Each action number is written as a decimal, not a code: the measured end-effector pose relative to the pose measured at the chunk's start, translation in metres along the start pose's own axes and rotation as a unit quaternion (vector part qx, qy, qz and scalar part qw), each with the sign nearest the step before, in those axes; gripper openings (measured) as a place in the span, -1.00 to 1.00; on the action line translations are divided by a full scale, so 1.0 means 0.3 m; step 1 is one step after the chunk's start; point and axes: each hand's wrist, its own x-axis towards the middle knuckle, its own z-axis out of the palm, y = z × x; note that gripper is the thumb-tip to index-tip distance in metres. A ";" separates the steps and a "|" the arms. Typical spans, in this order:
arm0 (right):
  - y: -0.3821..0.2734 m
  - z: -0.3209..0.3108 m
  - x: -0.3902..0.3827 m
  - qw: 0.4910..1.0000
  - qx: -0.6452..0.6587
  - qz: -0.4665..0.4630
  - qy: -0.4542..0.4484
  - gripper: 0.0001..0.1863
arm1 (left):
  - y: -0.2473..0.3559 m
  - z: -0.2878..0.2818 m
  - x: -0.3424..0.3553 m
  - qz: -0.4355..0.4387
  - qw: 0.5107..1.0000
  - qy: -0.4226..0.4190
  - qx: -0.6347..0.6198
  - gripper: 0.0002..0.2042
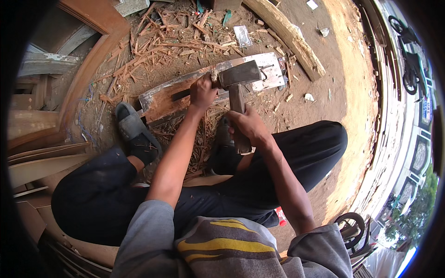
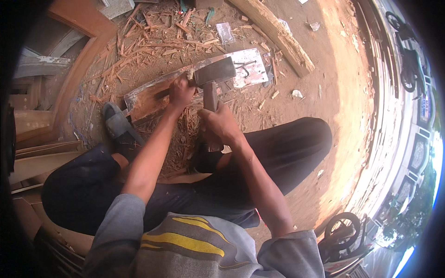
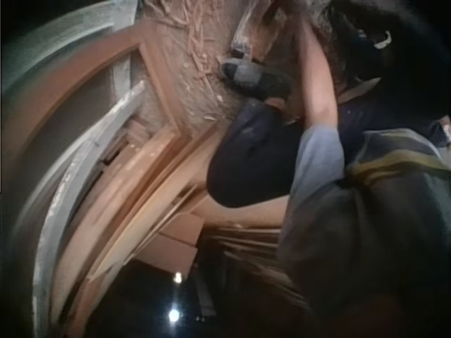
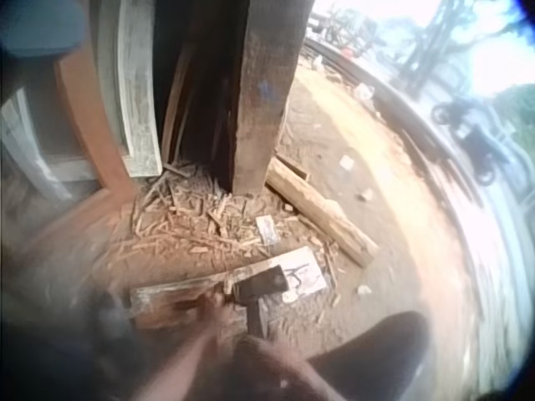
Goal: The person uses a chisel and mallet to carve a rectangular recess into a wooden plank. They then switch to a hand saw to cut a separate piece of wood.
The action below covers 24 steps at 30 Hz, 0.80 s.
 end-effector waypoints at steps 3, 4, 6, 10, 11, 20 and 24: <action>-0.020 -0.143 -0.055 0.998 0.032 0.049 -0.011 -0.79 | 0.127 0.143 -0.041 -0.001 0.997 0.041 -0.073 -0.48; -0.043 -0.133 -0.042 0.998 0.057 0.019 0.016 -0.80 | 0.089 0.115 -0.006 0.016 0.997 0.047 -0.053 -0.48; -0.082 -0.126 -0.043 0.985 0.156 -0.022 0.071 -0.82 | -0.002 0.070 0.005 0.044 0.997 0.055 -0.022 -0.49; -0.154 -0.201 0.034 0.912 0.304 -0.164 0.219 -0.85 | 0.035 0.060 0.021 0.031 0.999 0.025 -0.014 -0.47; -0.136 -0.157 0.064 0.901 0.281 -0.194 0.267 -0.87 | 0.033 0.059 0.019 0.035 0.998 0.039 -0.020 -0.47; -0.011 -0.055 0.008 0.988 0.154 0.020 -0.018 -0.85 | -0.023 0.066 -0.013 0.048 0.997 0.056 0.014 -0.55; -0.088 -0.196 0.027 0.951 0.265 -0.075 0.137 -0.88 | 0.003 0.060 -0.008 0.056 0.998 0.040 0.000 -0.54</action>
